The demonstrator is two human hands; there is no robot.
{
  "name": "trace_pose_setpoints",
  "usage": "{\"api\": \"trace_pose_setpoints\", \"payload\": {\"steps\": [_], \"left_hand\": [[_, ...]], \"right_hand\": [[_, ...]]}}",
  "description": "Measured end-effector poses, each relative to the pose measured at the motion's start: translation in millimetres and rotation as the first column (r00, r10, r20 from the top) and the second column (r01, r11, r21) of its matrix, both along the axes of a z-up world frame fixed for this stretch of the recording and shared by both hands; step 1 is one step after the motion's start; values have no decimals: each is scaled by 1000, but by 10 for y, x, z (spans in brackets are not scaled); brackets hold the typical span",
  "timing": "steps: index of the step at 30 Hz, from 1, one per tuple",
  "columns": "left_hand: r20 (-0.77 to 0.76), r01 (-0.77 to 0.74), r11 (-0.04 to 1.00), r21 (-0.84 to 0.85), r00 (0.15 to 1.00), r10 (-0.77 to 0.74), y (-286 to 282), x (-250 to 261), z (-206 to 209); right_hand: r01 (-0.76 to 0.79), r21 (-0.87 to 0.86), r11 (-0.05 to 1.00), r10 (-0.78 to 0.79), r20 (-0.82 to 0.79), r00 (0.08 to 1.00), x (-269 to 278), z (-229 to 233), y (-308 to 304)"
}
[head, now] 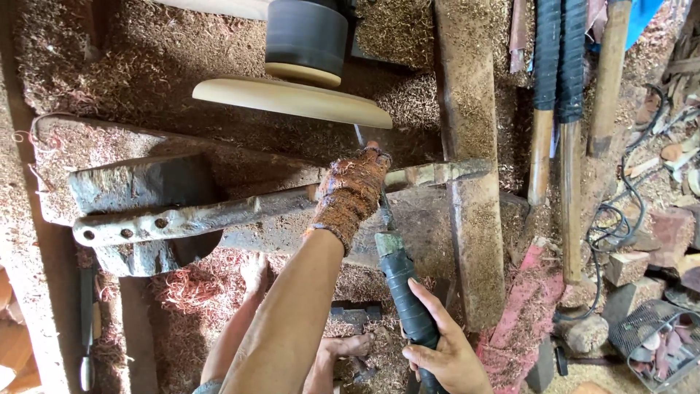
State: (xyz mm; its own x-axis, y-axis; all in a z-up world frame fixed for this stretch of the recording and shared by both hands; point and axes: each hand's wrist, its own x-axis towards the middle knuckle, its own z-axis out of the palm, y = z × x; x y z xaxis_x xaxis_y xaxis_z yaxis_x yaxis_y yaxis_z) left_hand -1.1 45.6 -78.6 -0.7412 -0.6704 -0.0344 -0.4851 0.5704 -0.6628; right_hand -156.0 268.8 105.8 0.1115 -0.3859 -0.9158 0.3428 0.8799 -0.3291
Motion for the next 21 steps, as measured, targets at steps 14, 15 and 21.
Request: {"api": "trace_pose_setpoints", "payload": {"steps": [14,15,21], "left_hand": [[121,-221,130,967,841,527,-371,-149,662],[17,-163,242,956,858,513,-321,-134,526],[-106,-90,366,926,870,482,-243,-113,376]], "right_hand": [[43,-179,983,-12,172,985,-123,-155,95],[40,-123,992,-25,125,992,-98,-131,84],[103,-63,993,-100,55,993,100,36,12]]}}
